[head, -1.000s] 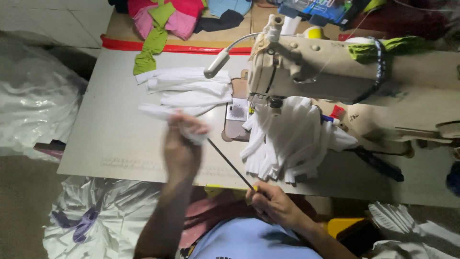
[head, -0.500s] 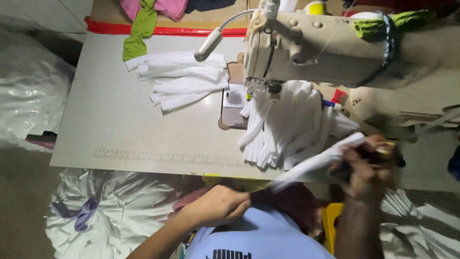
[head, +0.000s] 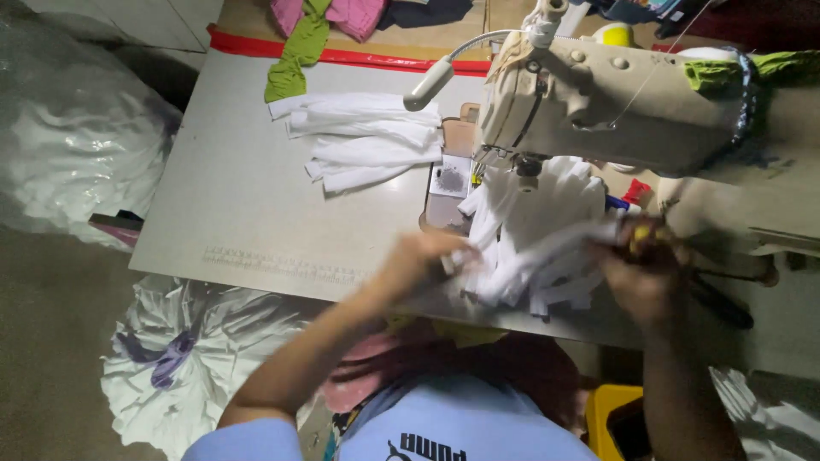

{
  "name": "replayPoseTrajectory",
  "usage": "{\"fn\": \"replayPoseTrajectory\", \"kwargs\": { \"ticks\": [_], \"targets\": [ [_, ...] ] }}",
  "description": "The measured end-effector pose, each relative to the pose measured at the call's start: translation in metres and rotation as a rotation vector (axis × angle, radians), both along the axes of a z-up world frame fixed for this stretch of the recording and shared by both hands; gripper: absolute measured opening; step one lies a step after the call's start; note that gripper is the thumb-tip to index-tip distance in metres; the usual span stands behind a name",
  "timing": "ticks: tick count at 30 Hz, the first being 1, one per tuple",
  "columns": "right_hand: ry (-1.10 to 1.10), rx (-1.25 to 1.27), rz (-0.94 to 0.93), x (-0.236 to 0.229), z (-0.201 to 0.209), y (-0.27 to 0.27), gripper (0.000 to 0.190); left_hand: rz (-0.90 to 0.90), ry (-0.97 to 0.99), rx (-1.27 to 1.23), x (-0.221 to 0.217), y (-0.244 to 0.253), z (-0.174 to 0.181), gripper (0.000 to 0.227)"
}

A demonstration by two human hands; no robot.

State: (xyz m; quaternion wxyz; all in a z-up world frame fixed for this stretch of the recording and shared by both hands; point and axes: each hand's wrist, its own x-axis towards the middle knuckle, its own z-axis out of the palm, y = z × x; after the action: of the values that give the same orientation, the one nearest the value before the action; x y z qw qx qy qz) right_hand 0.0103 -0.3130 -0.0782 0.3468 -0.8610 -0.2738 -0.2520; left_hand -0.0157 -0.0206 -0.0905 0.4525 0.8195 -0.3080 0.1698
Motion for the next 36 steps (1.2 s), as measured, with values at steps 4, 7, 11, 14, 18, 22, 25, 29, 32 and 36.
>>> {"fn": "replayPoseTrajectory", "kwargs": {
  "ticks": [4, 7, 11, 14, 18, 22, 25, 29, 32, 36],
  "targets": [
    [0.761, 1.145, 0.019, -0.006, 0.009, 0.031, 0.026, 0.300, -0.199, 0.157, 0.085, 0.048, -0.019, 0.012],
    [0.034, 0.210, -0.029, -0.037, -0.005, 0.041, 0.046, 0.573, -0.042, 0.412, 0.122, 0.062, -0.048, 0.010],
    [0.364, 0.013, -0.041, -0.052, -0.023, 0.033, 0.027, 0.628, 0.312, 0.580, 0.145, 0.060, -0.041, 0.010],
    [0.374, -0.061, 0.071, -0.055, -0.017, 0.032, 0.026, 0.582, 0.572, 0.588, 0.141, 0.059, -0.007, 0.010],
    [0.517, -0.138, 0.101, -0.057, -0.011, 0.026, 0.024, 0.423, 0.509, 0.426, 0.132, 0.070, 0.014, 0.008],
    [0.547, -0.261, 0.000, -0.059, -0.005, 0.012, 0.033, 0.276, 0.682, -0.326, 0.080, 0.071, 0.032, 0.028],
    [0.476, -0.356, -0.021, -0.058, 0.005, 0.006, 0.043, -0.181, 0.909, -0.863, 0.021, 0.057, 0.035, 0.040],
    [0.011, -0.567, 0.026, -0.053, 0.041, 0.014, 0.032, -0.144, 1.066, -1.125, -0.022, 0.038, 0.019, 0.012],
    [-0.123, -0.669, 0.034, -0.049, 0.062, 0.019, 0.033, -0.047, 1.113, -1.196, -0.035, 0.030, 0.022, 0.013],
    [-0.210, -0.744, 0.019, -0.045, 0.078, 0.026, 0.034, -0.028, 1.104, -1.194, -0.041, 0.027, 0.023, 0.015]
  ]
}}
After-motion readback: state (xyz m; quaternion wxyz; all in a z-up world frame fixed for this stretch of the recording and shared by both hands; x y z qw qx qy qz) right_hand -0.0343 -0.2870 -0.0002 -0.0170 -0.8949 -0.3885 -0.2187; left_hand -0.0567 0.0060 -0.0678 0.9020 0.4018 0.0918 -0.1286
